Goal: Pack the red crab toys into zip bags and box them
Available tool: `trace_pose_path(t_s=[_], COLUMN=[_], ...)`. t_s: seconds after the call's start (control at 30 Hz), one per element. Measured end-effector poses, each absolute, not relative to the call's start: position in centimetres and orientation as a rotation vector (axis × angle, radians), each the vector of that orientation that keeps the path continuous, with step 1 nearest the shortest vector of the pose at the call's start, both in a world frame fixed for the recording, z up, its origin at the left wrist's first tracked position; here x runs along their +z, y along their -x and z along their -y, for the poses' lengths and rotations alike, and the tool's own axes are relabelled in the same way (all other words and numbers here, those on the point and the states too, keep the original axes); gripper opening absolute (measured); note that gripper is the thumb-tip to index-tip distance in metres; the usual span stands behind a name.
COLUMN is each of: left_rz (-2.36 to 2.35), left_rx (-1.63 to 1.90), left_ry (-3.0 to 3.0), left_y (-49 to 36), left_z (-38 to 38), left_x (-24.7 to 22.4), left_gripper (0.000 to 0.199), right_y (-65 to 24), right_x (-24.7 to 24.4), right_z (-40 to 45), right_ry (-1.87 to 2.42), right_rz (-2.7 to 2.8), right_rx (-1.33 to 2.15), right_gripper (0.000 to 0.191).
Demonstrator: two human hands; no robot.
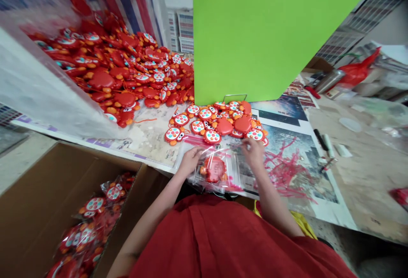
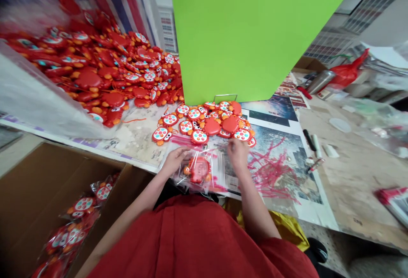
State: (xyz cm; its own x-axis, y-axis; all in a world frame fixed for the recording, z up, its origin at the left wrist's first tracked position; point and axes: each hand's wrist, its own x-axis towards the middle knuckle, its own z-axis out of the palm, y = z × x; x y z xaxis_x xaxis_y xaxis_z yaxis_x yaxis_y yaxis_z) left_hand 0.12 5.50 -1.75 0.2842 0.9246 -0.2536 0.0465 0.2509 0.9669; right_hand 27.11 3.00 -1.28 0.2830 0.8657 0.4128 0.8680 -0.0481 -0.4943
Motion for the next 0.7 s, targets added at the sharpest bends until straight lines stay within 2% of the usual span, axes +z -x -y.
trace_pose_path(t_s=[0.17, 0.27, 0.33, 0.4, 0.53, 0.7], left_rz=[-1.058, -1.036, -1.014, -1.003, -1.001, -1.016], left_rx=[0.845, 0.807, 0.785, 0.785, 0.777, 0.814], left_ry=[-1.019, -1.036, -1.033, -1.017, -0.988, -0.995], left_y=[0.7, 0.8, 0.8, 0.9, 1.2, 1.4], left_z=[-5.9, -5.8, -5.8, -5.8, -5.8, -5.8], left_x=[-2.3, -2.0, -1.9, -1.9, -2.1, -2.1], left_gripper=[0.037, 0.04, 0.04, 0.04, 0.042, 0.041], right_y=[-36.0, -36.7, -35.2, -32.4, -25.1, -20.4], right_x=[-3.4, -2.9, -2.2, -1.7, -1.8, -3.0], right_z=[2.3, 3.5, 2.8, 1.2, -1.8, -3.2], right_ry=[2.364, 2.307, 2.179, 2.026, 1.72, 1.565], right_rz=[1.418, 1.395, 1.427, 1.502, 1.774, 1.585], right_rx=[-0.233, -0.413, -0.395, -0.216, 0.357, 0.862], right_gripper=[0.028, 0.038, 0.039, 0.033, 0.029, 0.019])
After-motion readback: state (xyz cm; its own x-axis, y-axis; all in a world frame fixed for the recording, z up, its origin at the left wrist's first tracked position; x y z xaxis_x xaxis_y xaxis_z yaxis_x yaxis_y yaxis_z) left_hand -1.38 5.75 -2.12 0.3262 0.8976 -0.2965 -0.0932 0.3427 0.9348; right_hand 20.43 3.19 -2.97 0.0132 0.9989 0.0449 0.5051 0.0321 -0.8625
